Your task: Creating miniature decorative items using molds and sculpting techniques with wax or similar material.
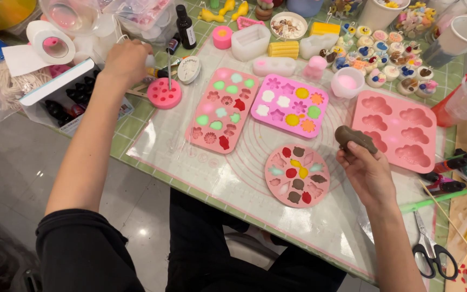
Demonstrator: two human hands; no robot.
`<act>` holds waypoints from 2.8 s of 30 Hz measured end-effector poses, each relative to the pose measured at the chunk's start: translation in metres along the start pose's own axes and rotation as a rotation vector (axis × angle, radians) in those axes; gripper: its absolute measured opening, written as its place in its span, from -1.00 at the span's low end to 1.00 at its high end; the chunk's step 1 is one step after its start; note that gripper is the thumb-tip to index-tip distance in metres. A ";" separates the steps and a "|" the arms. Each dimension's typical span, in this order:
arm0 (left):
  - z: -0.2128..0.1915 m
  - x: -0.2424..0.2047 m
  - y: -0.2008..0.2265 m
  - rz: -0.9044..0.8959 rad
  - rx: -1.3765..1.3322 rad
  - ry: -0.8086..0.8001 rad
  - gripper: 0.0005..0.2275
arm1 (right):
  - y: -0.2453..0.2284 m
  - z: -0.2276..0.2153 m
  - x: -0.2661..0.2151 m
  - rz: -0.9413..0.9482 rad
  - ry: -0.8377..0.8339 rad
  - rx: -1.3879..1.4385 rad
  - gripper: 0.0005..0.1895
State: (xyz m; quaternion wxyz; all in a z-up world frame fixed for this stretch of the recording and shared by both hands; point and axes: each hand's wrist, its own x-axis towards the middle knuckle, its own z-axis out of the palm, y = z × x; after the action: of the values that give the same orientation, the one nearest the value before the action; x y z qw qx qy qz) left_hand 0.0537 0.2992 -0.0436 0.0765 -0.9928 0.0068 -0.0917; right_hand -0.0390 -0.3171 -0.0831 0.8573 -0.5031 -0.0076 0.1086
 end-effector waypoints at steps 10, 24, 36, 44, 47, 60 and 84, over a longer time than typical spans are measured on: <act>-0.177 -0.030 0.228 0.517 -0.508 0.338 -0.88 | 0.031 -0.003 0.003 0.041 0.013 0.120 -0.55; -0.095 -0.112 0.664 1.133 -0.604 0.320 -0.96 | 0.018 0.021 -0.003 -0.006 -0.116 0.171 -0.62; -0.077 -0.119 0.700 1.087 -0.544 0.416 -0.97 | 0.023 -0.001 0.005 0.035 -0.021 0.288 -0.64; -0.116 -0.130 0.633 1.107 -0.878 0.653 -0.89 | 0.031 -0.034 0.020 0.018 -0.092 0.396 -0.73; -0.094 -0.119 0.651 1.142 -0.921 0.761 -0.92 | 0.034 -0.035 0.021 0.095 -0.117 0.357 -0.71; -0.032 -0.080 0.606 1.120 -0.794 0.828 -0.90 | 0.043 -0.046 0.028 0.125 -0.029 0.219 -0.73; -0.132 0.034 0.464 1.084 -0.770 0.672 -0.80 | 0.039 -0.034 0.018 0.046 -0.043 0.273 -0.80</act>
State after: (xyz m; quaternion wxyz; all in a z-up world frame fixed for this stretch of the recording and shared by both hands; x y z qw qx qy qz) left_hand 0.0632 -0.1807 0.0200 -0.2483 -0.7254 0.5500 -0.3311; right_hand -0.0246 -0.3247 -0.1358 0.9148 -0.3792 0.0004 0.1392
